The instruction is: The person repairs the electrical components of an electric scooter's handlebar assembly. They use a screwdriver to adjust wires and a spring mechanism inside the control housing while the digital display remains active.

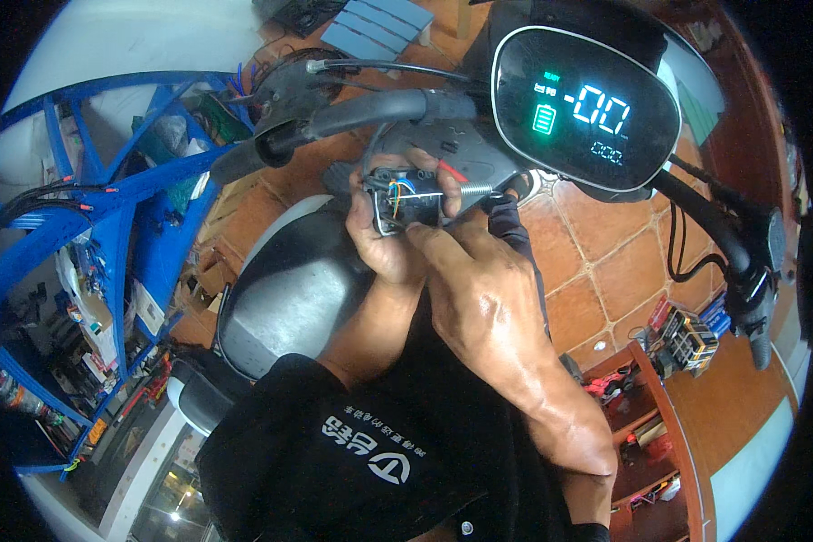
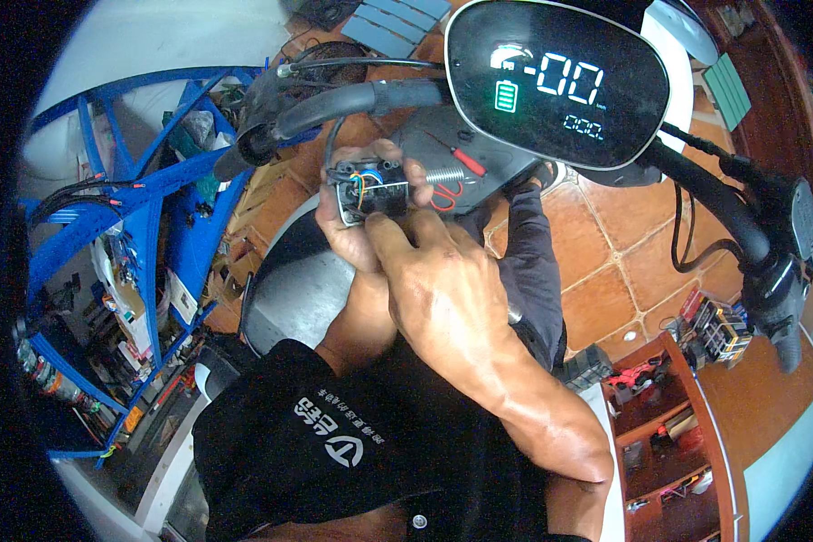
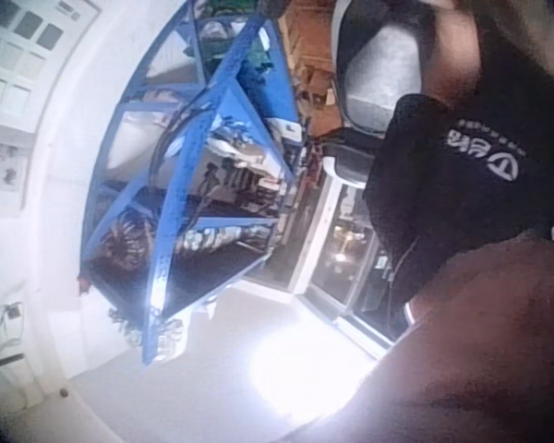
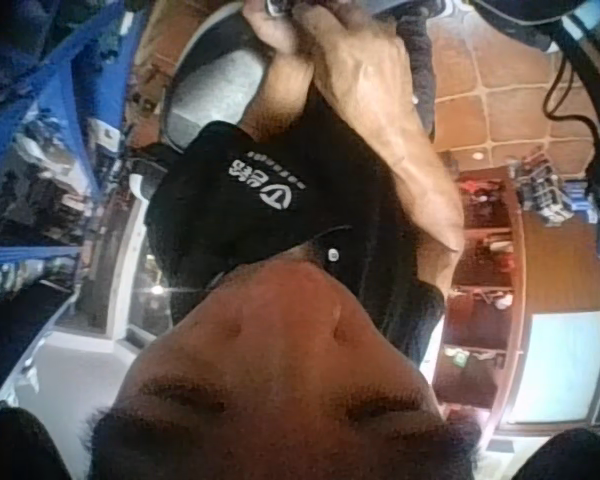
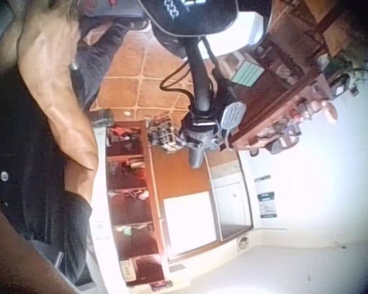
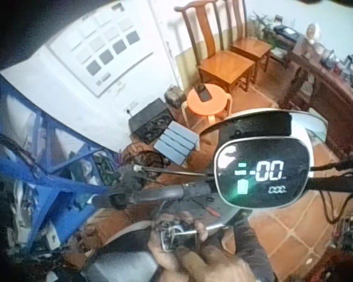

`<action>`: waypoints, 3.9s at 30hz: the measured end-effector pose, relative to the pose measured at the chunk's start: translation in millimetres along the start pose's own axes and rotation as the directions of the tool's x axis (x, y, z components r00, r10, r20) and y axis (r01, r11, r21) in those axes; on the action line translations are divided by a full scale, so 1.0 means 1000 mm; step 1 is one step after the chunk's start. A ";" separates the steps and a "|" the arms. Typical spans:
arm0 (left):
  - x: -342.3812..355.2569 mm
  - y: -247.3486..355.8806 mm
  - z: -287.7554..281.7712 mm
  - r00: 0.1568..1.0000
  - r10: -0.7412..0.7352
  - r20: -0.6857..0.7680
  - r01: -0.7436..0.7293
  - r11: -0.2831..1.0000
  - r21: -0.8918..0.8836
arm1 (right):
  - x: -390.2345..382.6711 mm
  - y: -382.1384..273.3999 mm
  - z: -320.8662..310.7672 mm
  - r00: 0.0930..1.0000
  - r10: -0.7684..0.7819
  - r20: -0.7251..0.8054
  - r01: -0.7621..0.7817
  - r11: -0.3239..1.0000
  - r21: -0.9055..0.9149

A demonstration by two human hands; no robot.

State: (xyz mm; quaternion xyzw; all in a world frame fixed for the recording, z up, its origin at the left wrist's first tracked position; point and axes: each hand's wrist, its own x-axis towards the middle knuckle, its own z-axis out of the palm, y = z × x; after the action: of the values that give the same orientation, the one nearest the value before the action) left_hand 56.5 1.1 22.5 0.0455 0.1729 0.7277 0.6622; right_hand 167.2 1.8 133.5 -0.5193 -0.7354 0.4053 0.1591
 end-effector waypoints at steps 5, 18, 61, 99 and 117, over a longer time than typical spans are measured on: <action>0.000 -0.003 0.000 0.999 0.052 -0.007 -0.052 0.997 0.064 | -0.006 0.003 0.012 0.999 0.007 -0.053 -0.004 0.998 0.065; 0.000 -0.002 -0.006 0.999 0.031 0.012 -0.032 0.997 0.070 | 0.002 0.004 0.002 1.000 0.027 0.004 -0.027 0.999 0.027; -0.004 0.031 -0.002 0.944 -0.306 0.125 0.329 0.907 -0.261 | -0.002 0.040 -0.003 0.983 0.033 -0.182 -0.007 0.990 0.139; -0.031 0.048 0.014 0.924 -0.269 -0.271 0.231 0.959 -0.163 | -0.007 0.010 0.019 0.960 -0.278 -0.004 0.276 0.950 0.148; -0.019 0.066 0.034 0.950 -0.052 -0.307 0.116 0.975 0.192 | 0.063 0.010 -0.020 0.959 -0.276 0.063 0.282 0.949 -0.142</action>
State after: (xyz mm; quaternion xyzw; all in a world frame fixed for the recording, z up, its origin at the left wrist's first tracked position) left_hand 5.8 -15.7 77.7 -0.0041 0.3482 0.6751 0.6504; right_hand 161.2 67.8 126.6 -0.4120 -0.8329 0.3332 0.1597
